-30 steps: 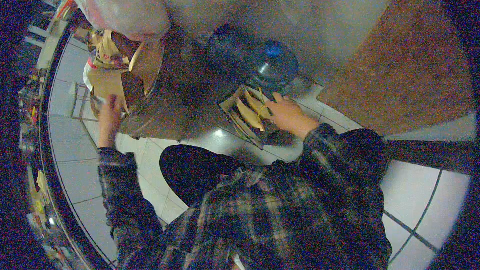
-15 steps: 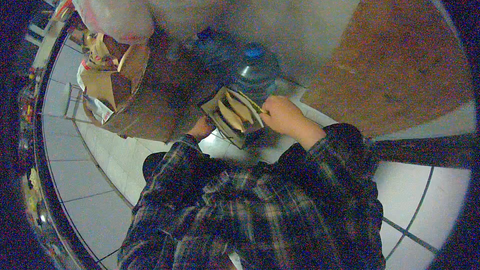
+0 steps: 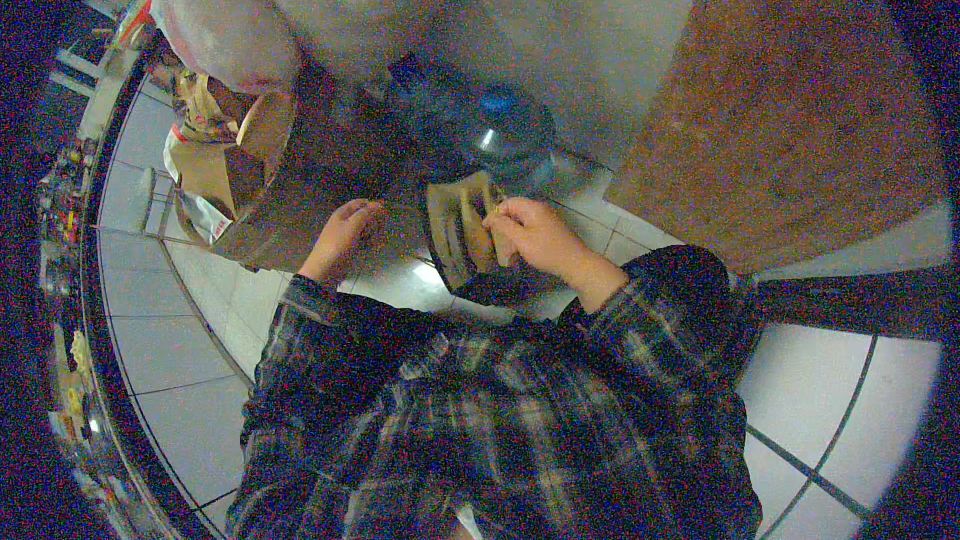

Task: The person sits on the floor and packs a round container into a small paper bag, then places the bag into a larger cardboard box. They adjust the contents and close the box flaps.

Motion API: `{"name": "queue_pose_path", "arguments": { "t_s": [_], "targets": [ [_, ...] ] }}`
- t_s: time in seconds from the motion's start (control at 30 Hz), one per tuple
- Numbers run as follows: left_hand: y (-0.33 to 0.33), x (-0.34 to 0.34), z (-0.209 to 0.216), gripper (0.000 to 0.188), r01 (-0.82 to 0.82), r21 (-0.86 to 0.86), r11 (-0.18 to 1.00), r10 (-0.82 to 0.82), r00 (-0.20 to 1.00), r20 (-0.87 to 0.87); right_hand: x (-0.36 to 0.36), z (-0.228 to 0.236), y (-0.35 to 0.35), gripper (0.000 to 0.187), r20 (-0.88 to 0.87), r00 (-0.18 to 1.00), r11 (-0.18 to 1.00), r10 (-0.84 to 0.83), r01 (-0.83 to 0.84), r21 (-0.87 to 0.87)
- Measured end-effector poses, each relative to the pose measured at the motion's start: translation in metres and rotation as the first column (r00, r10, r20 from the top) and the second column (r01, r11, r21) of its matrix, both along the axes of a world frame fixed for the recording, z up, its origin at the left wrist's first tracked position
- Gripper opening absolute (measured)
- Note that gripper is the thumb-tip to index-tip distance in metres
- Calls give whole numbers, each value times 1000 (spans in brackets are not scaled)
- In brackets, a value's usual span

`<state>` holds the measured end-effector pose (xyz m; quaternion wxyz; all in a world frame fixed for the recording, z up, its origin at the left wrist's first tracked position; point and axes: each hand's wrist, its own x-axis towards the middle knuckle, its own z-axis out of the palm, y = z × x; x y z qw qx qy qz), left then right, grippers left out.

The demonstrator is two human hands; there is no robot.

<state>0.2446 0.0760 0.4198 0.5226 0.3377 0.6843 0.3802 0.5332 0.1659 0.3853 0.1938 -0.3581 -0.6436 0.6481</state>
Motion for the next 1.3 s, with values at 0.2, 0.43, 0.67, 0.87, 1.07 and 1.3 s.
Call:
{"name": "queue_pose_path", "arguments": {
  "t_s": [0.2,0.43,0.67,0.87,1.07,1.3],
  "targets": [
    [16,73,11,32,228,75,971,-228,974,-1,-9,-1,-22,25,-13,977,968,214,-214,-135],
    [33,110,15,30,544,135,828,-494,822,-284,-5,-15,-23,36,-319,948,977,-1,-67,-202],
    [39,124,28,35,697,221,683,-639,716,-283,9,-2,-11,29,-548,800,911,-244,-5,-413],
    [33,92,-1,31,574,269,774,-484,809,-335,20,4,9,25,-541,773,929,-330,164,-332],
    [1,53,-49,29,469,-38,882,-445,805,-391,36,6,40,29,-393,850,912,-350,214,-350],
    [-15,43,-93,29,535,-40,844,-518,792,-325,40,6,60,22,-494,743,887,-452,315,-337]
  ]
}}
